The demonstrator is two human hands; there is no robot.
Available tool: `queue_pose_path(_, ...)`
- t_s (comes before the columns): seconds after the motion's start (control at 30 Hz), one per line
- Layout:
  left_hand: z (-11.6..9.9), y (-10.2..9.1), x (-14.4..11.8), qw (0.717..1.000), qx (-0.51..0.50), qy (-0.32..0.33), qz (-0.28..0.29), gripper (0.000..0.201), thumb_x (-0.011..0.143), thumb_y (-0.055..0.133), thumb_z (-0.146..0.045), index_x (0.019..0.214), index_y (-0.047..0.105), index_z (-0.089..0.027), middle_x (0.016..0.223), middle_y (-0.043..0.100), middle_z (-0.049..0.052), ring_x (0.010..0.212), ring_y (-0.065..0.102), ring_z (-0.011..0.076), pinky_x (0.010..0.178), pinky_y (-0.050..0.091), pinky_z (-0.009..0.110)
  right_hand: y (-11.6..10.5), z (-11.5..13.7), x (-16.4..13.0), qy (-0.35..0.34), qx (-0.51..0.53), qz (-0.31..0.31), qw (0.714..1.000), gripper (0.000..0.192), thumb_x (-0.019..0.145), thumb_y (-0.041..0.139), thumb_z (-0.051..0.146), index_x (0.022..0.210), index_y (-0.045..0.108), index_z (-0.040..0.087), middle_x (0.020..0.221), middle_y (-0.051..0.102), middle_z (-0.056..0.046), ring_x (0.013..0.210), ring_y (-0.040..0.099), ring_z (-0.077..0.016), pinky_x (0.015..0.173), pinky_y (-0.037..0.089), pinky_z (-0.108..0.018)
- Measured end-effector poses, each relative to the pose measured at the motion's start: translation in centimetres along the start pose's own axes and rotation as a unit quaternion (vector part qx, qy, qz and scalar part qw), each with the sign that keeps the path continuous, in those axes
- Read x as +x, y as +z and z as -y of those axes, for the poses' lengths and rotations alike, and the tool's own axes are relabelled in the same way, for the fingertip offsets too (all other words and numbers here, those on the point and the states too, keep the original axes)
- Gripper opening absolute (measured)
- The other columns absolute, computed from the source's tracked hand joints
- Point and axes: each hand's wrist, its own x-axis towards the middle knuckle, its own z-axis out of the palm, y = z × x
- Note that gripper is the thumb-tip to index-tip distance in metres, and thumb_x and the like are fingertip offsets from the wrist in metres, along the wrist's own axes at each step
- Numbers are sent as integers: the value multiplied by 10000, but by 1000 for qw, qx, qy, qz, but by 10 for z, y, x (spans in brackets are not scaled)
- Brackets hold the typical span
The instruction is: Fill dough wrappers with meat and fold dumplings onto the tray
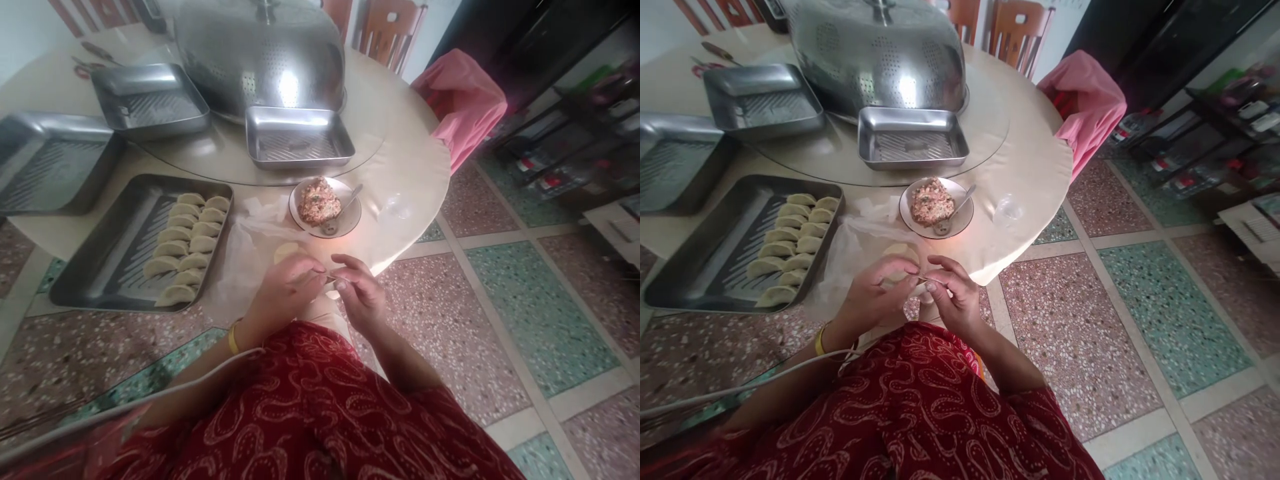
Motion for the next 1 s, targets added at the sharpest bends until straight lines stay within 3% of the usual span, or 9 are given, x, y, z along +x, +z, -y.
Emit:
queue_pose_path(0.17, 2, 0, 3, 979, 140, 145, -20, 104, 909, 589, -246, 832, 624, -185, 844, 698, 34, 815, 641, 167, 765, 511, 314, -1, -4, -1, 5, 0, 12, 1000, 213, 938, 613, 181, 1082, 708, 306, 1082, 722, -37, 1128, 678, -196, 866, 607, -360)
queue_pose_path(0.27, 2, 0, 5, 966, 193, 173, -20, 137, 929, 558, -232, 815, 617, -187, 853, 704, 39, 824, 641, 176, 783, 501, 338, -2, -5, -1, 7, -5, 11, 1000, 206, 935, 616, 179, 1074, 707, 301, 1098, 718, -37, 1125, 678, -194, 863, 608, -356)
queue_pose_path(0.33, 0, -2, 7, 974, 168, 155, -6, 156, 937, 564, -270, 816, 621, -191, 836, 705, 28, 816, 645, 169, 779, 500, 325, -2, -5, 0, 8, 3, 2, 1000, 187, 941, 609, 190, 1059, 706, 298, 1058, 724, -33, 1122, 679, -196, 867, 609, -370)
queue_pose_path(0.47, -1, -8, 7, 996, 45, 59, 41, 140, 940, 572, -306, 913, 659, -199, 892, 713, 7, 830, 660, 135, 748, 510, 257, -1, -4, 3, 12, 29, -27, 999, 147, 958, 594, 236, 1038, 699, 301, 982, 730, -18, 1091, 690, -194, 869, 611, -399)
queue_pose_path(0.57, 1, -10, 5, 999, 11, 20, 37, 127, 932, 574, -281, 964, 672, -206, 943, 709, 5, 873, 660, 130, 775, 513, 244, 0, -4, 3, 20, 36, -35, 999, 136, 960, 597, 254, 1031, 703, 300, 1029, 726, -24, 1084, 691, -186, 860, 611, -388)
queue_pose_path(0.7, 3, -10, 0, 999, 23, 5, 29, 109, 909, 605, -282, 922, 672, -197, 925, 698, 15, 865, 654, 139, 770, 508, 257, 1, -5, 3, 38, 51, -34, 997, 124, 954, 609, 271, 1029, 703, 298, 1080, 714, -32, 1105, 679, -179, 885, 600, -379)
queue_pose_path(0.87, 0, -10, 0, 998, 55, 21, 1, 112, 897, 569, -247, 850, 647, -182, 873, 680, 30, 818, 639, 153, 765, 504, 295, 2, -4, 1, 73, 60, -3, 995, 124, 911, 667, 299, 1031, 694, 285, 1189, 681, -61, 1090, 684, -190, 759, 619, -323)
queue_pose_path(1.0, -1, -9, -1, 998, 51, 21, 1, 103, 890, 574, -260, 851, 639, -190, 873, 679, 35, 825, 643, 163, 769, 509, 312, 3, -3, 2, 68, 55, -6, 996, 68, 914, 660, 278, 966, 704, 285, 1045, 714, -47, 1118, 674, -204, 834, 613, -364)
